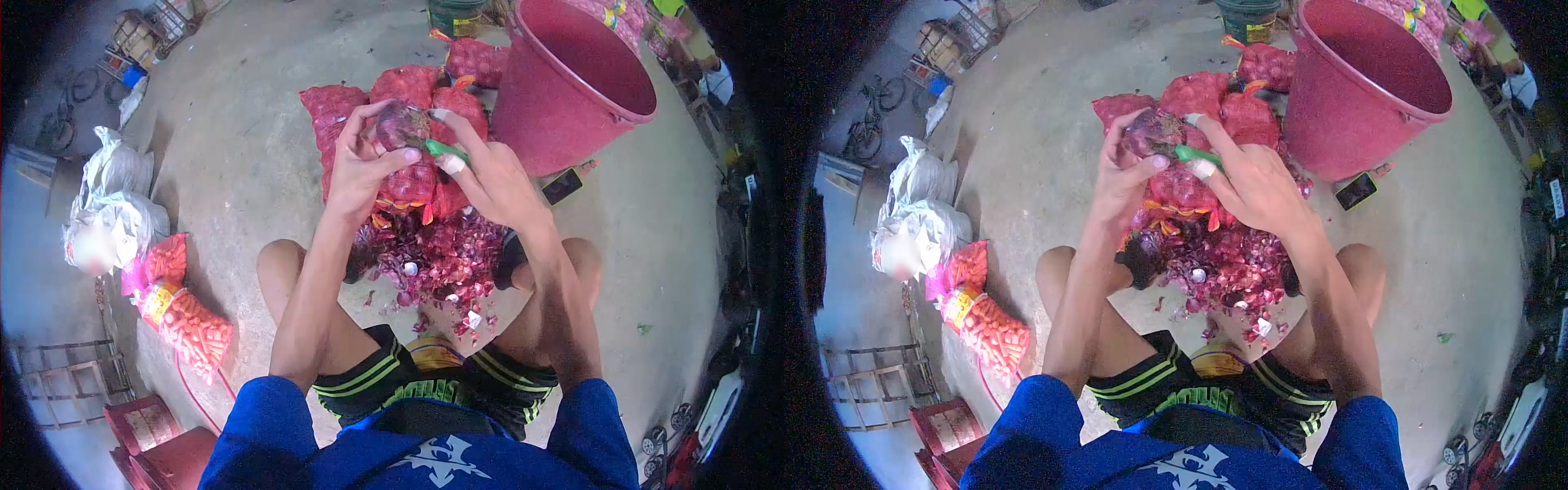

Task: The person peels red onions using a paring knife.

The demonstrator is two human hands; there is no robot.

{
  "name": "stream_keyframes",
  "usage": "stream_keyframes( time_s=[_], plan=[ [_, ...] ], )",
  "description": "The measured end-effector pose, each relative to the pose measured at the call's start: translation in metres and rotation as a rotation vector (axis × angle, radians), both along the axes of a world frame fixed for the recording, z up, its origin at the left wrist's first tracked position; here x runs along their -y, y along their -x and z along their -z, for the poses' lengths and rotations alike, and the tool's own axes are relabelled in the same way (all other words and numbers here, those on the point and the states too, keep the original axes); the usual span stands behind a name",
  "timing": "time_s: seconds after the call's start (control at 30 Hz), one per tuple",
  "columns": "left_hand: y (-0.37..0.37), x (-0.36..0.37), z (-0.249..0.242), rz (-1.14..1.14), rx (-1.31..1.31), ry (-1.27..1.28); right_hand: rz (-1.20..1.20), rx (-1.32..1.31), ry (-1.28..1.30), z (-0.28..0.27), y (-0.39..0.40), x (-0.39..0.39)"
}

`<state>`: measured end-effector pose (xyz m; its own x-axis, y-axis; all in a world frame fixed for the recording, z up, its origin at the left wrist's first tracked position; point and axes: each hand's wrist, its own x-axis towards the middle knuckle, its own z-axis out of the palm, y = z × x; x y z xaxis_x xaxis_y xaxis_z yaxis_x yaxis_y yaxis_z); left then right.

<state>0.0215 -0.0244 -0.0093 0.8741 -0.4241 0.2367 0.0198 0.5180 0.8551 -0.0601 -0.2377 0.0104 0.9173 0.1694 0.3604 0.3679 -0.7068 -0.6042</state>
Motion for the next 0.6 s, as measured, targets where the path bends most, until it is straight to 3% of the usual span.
stream_keyframes(
  time_s=[0.43, 0.5, 0.6],
  plan=[
    [-0.003, -0.009, -0.005, 0.085, 0.045, -0.037, 0.049, 0.134, 0.07, 0.007, -0.003, -0.002],
    [0.003, -0.007, -0.009, -0.157, 0.285, -0.223, 0.059, 0.138, 0.062, 0.012, -0.005, -0.003],
    [0.001, -0.005, -0.004, -0.13, 0.179, -0.153, 0.076, 0.114, 0.018, 0.013, -0.004, -0.006]
  ],
)
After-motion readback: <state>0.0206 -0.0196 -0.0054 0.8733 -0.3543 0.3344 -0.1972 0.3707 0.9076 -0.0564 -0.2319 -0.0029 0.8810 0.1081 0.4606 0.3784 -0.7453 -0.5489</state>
